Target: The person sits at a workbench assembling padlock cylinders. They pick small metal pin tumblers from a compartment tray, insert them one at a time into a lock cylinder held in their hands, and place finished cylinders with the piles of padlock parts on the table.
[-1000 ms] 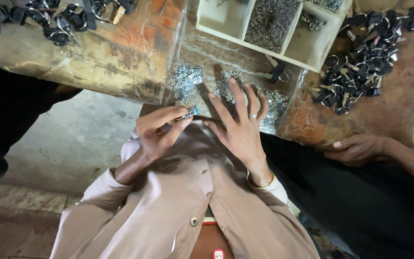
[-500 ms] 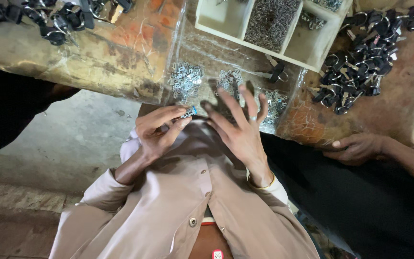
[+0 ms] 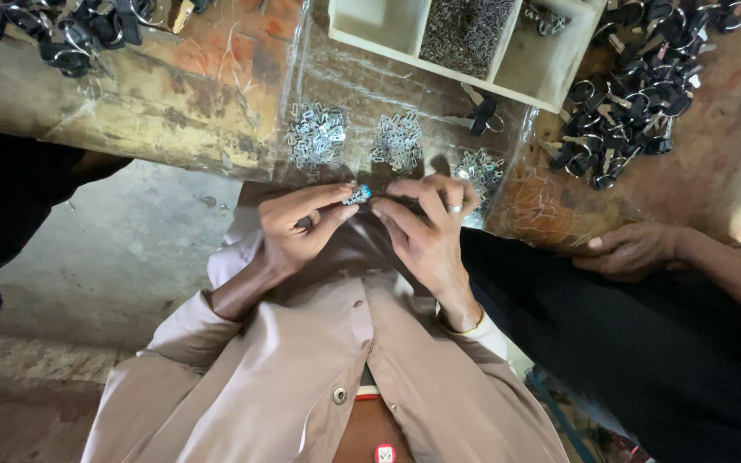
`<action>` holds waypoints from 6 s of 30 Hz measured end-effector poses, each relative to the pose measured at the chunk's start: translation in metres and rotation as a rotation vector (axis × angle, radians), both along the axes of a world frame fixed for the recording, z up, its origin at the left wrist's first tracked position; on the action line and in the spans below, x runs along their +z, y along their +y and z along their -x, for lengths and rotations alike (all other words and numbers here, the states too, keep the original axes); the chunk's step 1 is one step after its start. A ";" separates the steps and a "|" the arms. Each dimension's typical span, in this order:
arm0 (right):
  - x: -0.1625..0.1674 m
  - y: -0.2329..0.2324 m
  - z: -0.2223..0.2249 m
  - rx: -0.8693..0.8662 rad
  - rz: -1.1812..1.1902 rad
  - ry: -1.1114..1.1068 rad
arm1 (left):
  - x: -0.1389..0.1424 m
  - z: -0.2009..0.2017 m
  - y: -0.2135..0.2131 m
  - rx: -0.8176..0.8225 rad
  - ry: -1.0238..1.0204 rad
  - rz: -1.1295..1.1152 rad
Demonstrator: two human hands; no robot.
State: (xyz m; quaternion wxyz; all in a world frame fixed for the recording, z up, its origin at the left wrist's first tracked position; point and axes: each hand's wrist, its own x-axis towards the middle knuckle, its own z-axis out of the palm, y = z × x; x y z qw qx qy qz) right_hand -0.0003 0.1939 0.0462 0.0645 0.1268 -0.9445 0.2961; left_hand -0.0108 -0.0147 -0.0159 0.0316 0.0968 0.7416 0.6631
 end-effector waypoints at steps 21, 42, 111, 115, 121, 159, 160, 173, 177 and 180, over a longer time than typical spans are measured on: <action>-0.003 -0.018 -0.003 -0.130 0.120 0.052 | 0.008 0.007 0.000 -0.112 0.238 0.220; -0.007 0.041 -0.033 -0.168 -0.167 0.023 | 0.006 0.004 0.001 -0.094 -0.078 0.002; 0.008 -0.027 0.013 -0.029 0.056 -0.048 | 0.005 0.012 -0.012 -0.086 0.233 0.161; 0.011 -0.027 0.020 -0.034 -0.020 -0.053 | 0.008 0.007 -0.020 0.017 -0.038 0.021; 0.009 -0.027 0.019 -0.042 -0.209 -0.078 | 0.008 0.006 -0.023 0.080 -0.076 -0.069; 0.008 -0.008 0.005 -0.114 -0.094 -0.056 | 0.003 0.009 -0.009 -0.092 0.222 0.137; 0.006 -0.008 0.005 -0.119 -0.190 0.008 | 0.003 0.009 -0.010 -0.078 0.137 0.090; -0.003 0.003 -0.008 -0.044 -0.273 -0.076 | -0.003 0.003 0.001 -0.044 -0.057 -0.093; -0.010 0.004 -0.009 -0.033 -0.352 -0.102 | -0.003 0.002 0.000 -0.039 -0.077 -0.114; -0.011 0.009 -0.011 -0.037 -0.324 -0.113 | -0.002 0.003 0.000 -0.037 -0.076 -0.094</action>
